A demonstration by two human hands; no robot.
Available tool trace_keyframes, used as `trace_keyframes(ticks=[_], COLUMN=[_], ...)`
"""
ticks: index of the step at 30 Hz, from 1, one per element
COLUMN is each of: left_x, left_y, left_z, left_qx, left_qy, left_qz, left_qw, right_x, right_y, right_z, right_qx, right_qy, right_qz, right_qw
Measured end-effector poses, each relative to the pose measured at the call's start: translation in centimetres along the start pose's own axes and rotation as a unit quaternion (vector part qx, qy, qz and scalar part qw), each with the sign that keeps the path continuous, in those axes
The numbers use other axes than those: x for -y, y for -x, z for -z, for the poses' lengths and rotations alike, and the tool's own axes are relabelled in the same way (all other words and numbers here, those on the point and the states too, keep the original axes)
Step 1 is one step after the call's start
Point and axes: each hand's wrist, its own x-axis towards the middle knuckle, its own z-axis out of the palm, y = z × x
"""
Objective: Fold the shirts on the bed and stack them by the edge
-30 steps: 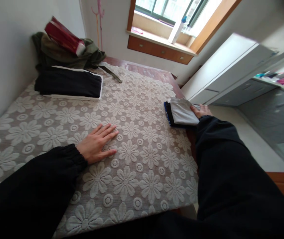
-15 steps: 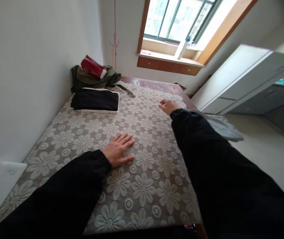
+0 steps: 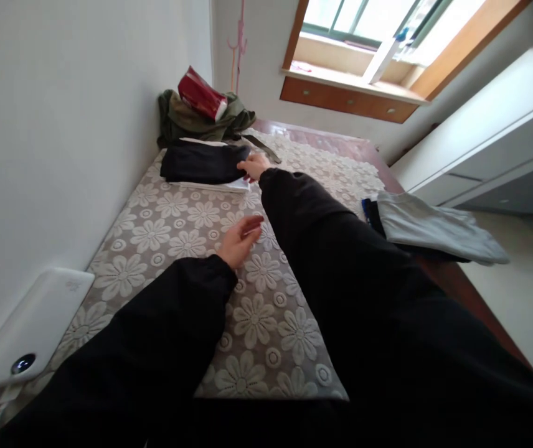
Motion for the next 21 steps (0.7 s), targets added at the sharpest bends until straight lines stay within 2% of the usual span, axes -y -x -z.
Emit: trace_keyframes(ticks=[1,3,5,7,10,12,14,16,17,19,21], left_x=[0.0,-0.1,-0.4,-0.8,-1.0,-1.0,-1.2,-2.2,-3.0,-5.0,-7.0], left_y=[-0.6,-1.5,-2.2,-2.4,-2.3,-2.2,-1.8,-1.2,-0.7,0.4,1.4], left_z=[0.7,2.4,4.0,4.9,4.4,3.2,1.8,0.5,-0.1,-1.2,-2.1], left_qx=[-0.041,-0.094,-0.122,-0.124,-0.126,-0.153,-0.187,-0.199,-0.187,-0.123,-0.044], left_qy=[0.099,0.26,0.363,0.412,0.398,0.347,0.283,0.231,0.212,0.194,0.16], left_qz=[0.038,0.088,0.098,0.078,0.033,0.02,0.009,-0.016,-0.029,-0.046,-0.065], left_qw=[0.994,0.957,0.918,0.899,0.908,0.925,0.94,0.952,0.959,0.972,0.984], right_x=[0.7,1.8,2.0,0.7,-3.6,-6.9,-9.4,-10.2,-10.1,-8.8,-6.9], right_y=[0.4,2.0,4.9,8.6,14.1,16.7,18.3,19.4,19.9,20.8,21.7], right_z=[0.1,0.9,2.3,4.2,7.1,8.4,9.3,9.7,9.7,9.3,8.8], right_qx=[-0.002,-0.001,0.022,0.059,0.115,0.154,0.158,0.119,0.095,0.069,0.072], right_qy=[-0.036,-0.136,-0.256,-0.319,-0.284,-0.19,-0.079,-0.026,-0.032,-0.07,-0.088], right_qz=[0.003,0.022,0.049,0.06,-0.015,-0.077,-0.077,0.007,0.066,0.176,0.243], right_qw=[0.999,0.99,0.965,0.944,0.952,0.967,0.981,0.993,0.993,0.979,0.963])
